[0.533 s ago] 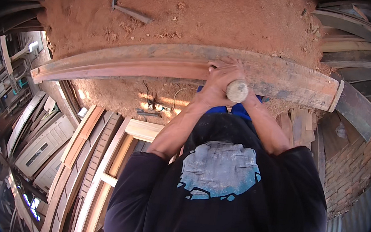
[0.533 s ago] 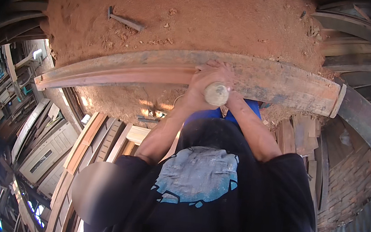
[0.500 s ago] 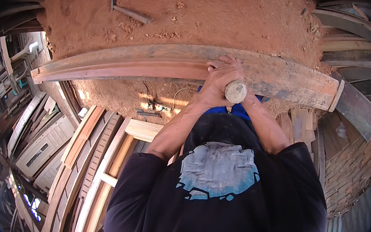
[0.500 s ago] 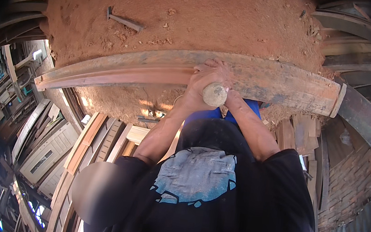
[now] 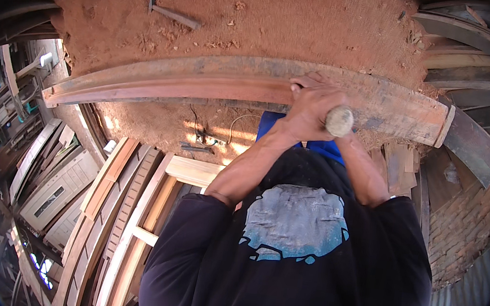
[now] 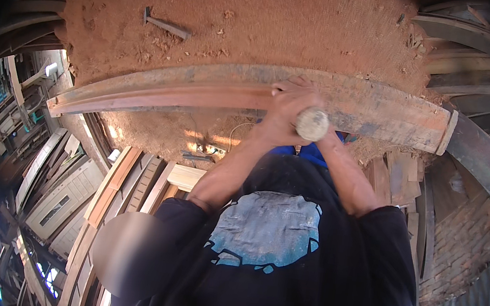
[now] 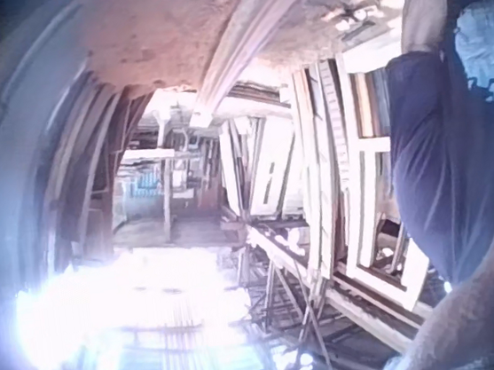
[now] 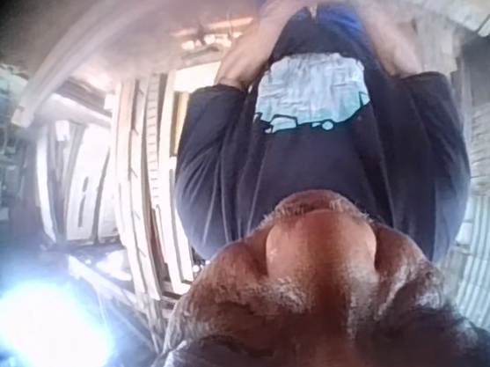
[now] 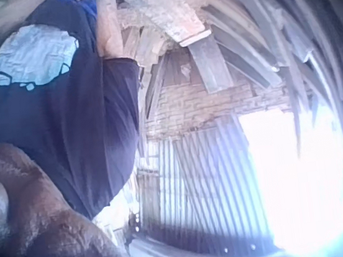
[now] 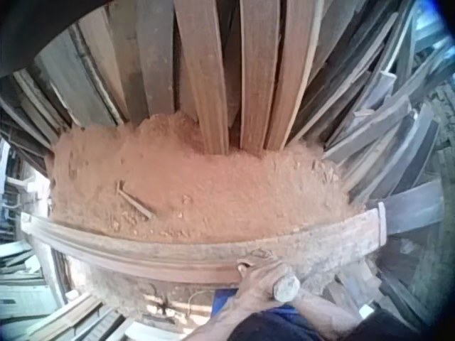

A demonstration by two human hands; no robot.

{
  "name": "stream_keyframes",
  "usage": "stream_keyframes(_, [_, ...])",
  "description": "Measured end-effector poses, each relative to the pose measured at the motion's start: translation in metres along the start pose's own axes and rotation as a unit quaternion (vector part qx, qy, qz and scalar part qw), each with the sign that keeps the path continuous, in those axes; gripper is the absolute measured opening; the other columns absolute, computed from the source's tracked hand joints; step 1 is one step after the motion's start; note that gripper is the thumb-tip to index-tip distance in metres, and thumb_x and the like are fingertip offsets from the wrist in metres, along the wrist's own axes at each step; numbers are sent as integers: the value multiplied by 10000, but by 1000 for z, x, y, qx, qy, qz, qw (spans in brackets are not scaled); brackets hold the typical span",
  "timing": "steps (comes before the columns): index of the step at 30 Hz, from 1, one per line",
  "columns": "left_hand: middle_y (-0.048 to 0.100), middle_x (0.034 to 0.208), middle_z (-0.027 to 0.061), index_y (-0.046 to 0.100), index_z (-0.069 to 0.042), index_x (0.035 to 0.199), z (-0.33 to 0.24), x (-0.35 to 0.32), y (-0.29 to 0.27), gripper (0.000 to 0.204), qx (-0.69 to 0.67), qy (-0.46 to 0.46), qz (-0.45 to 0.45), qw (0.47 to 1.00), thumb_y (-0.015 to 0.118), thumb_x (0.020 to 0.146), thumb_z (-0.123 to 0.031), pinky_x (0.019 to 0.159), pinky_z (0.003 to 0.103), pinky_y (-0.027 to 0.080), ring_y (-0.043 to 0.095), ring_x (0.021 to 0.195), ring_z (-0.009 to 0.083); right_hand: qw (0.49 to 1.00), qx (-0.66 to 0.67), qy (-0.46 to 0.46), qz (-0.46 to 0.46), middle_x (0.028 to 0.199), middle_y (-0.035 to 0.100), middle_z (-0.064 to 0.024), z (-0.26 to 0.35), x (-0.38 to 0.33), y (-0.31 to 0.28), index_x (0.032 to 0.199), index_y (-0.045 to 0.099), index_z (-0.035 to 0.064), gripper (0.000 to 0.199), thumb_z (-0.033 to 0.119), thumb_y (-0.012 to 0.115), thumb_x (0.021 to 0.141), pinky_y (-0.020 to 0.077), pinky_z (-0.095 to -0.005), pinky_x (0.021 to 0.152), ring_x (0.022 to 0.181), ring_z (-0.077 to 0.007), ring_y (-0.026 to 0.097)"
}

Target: The person uses a chisel and mallet to shape a long wooden plank, repeatedly striking the chisel to remove material. They also use a hand plane to smooth the plank's surface and inspect the edges by hand.

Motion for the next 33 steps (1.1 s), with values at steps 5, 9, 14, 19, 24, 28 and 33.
stream_keyframes(5, [610, 825, 146, 585, -56, 884, 21, -10, 20, 432, -6, -24, 16, 1000, 787, 502, -71, 715, 453, 490, 651, 821, 370, 1000, -15, -8, 22, 1079, 678, 7, -20, -12, 3, 1094, 738, 201, 211, 298, 687, 913, 441, -443, 967, 1076, -213, 579])
stream_keyframes(9, [649, 885, 135, 620, -60, 916, 29, 5, 73, 450, -108, -25, 9, 994, 808, 507, -69, 759, 429, 514, 666, 860, 355, 997, -54, 54, 27, 1059, 675, 11, -58, -69, -53, 1077, 746, 219, 206, 305, 689, 898, 444, -440, 941, 1073, -216, 574])
stream_keyframes(14, [675, 937, 119, 642, -61, 911, -6, 12, 57, 431, 29, 17, 43, 999, 822, 519, -68, 777, 409, 525, 676, 869, 323, 997, -19, 74, -3, 1033, 672, 17, -36, -63, -56, 1057, 755, 242, 202, 314, 691, 879, 448, -438, 907, 1069, -220, 567])
stream_keyframes(19, [695, 894, 112, 667, -32, 905, 22, -22, -3, 357, 6, -39, -39, 998, 796, 582, 49, 799, 379, 538, 687, 815, 275, 1000, 4, 11, 11, 1026, 667, 13, 9, -12, -2, 1038, 755, 248, 194, 316, 682, 871, 454, -432, 892, 1088, -221, 556])
stream_keyframes(24, [696, 912, 116, 672, -52, 906, 21, -5, 40, 313, 41, -3, 4, 999, 827, 636, -28, 794, 385, 550, 710, 872, 260, 999, -29, 30, 23, 1001, 673, -24, -42, -42, -16, 1034, 743, 198, 197, 304, 668, 886, 471, -449, 869, 1070, -253, 571])
stream_keyframes(28, [683, 934, 127, 666, -65, 935, 40, 5, 96, 427, -93, -67, 22, 993, 852, 551, -88, 831, 417, 548, 705, 922, 312, 994, -60, 90, -5, 961, 681, -54, -92, -100, -77, 1038, 732, 158, 195, 282, 663, 904, 485, -446, 833, 1008, -272, 598])
stream_keyframes(33, [636, 966, 127, 631, -62, 1002, 7, 12, 189, 530, -155, -23, 117, 981, 864, 527, -92, 839, 438, 487, 623, 943, 377, 984, -80, 157, -22, 911, 690, -92, -100, -161, -126, 1042, 719, 108, 197, 255, 657, 926, 504, -442, 790, 930, -295, 631])
Point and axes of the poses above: each hand's wrist, its own x-axis towards the middle knuckle, its own y-axis out of the palm, z = x × y, the point moved 6 cm from there along x, towards the middle knuckle
